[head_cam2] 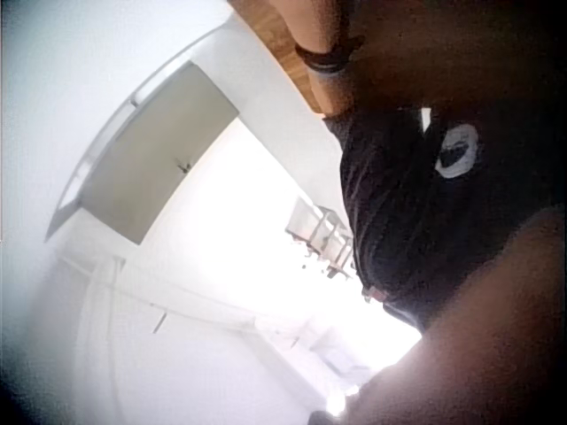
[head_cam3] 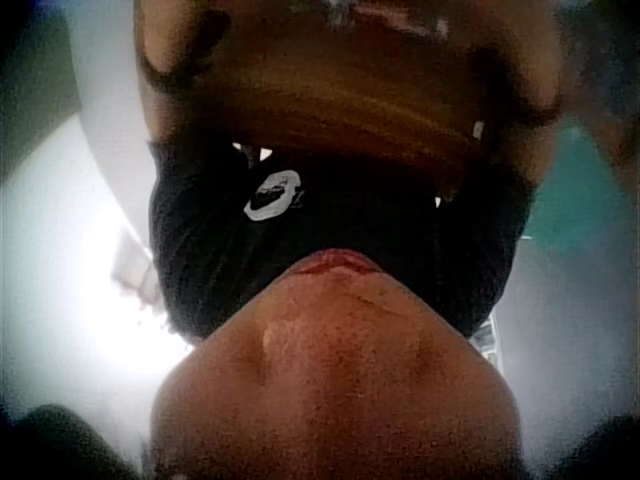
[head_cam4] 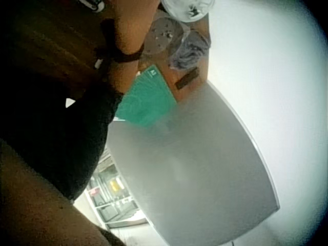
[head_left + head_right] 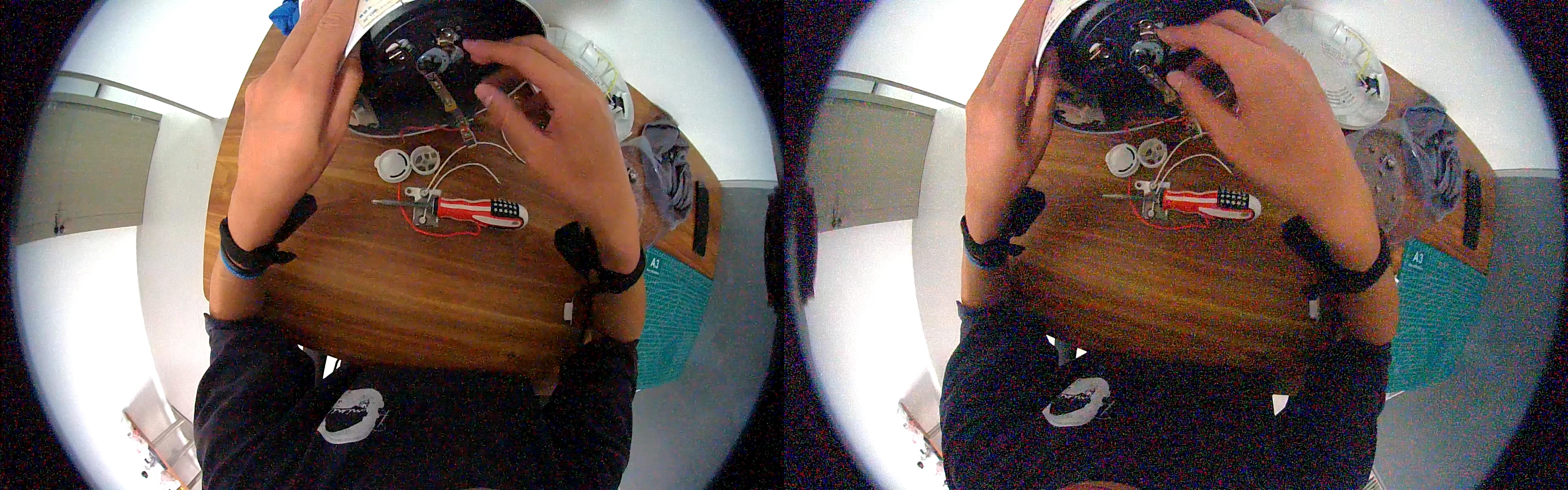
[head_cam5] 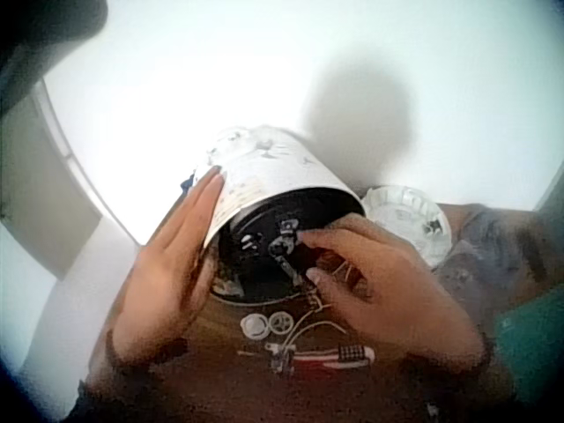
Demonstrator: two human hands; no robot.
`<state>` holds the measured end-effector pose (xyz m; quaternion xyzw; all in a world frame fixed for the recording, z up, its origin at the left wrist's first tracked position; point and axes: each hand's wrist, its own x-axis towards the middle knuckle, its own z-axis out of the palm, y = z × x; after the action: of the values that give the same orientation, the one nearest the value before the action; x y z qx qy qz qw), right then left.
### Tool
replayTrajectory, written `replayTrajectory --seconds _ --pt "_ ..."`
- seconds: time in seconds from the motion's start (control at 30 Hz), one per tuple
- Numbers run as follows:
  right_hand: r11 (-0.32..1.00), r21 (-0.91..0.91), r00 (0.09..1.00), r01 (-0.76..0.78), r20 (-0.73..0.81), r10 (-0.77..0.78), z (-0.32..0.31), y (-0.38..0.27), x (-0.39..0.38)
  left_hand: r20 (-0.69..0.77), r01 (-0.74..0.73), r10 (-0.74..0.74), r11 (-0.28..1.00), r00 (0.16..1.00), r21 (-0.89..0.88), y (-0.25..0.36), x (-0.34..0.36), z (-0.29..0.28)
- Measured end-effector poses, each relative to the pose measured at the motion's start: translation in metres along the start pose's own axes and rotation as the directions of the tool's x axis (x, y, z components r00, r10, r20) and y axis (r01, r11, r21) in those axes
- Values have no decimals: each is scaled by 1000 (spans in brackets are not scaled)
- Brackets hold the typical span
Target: The person disassembles a white appliance, likely a rice cooker, by removing the lid and internal components. They use a screwdriver to loosen screws and a cloth to wipe the metal heating element and other parts. The person then reassembles the appliance by placing the components back inside and closing the lid.
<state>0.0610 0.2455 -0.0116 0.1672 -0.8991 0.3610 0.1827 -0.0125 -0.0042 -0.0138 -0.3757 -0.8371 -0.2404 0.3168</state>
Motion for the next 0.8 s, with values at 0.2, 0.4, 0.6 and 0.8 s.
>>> replayTrajectory --seconds 0.2,0.4,0.6,0.8 --pt "936 -257 968 241 -1 -249 -31 -8 11 -22 2 -2 1000 1000 -13 -2 2 -2" --pt "909 -374 927 186 -239 -288 8 -15 25 81 267 -257 951 963 -154 -3 13 -22" --pt "978 -158 986 136 -71 -149 -9 -19 45 -8 303 -341 845 940 -441 -6 18 -34" --pt "970 -87 972 228 -28 -231 -9 -18 61 38 368 -401 794 915 -483 -4 23 -50"
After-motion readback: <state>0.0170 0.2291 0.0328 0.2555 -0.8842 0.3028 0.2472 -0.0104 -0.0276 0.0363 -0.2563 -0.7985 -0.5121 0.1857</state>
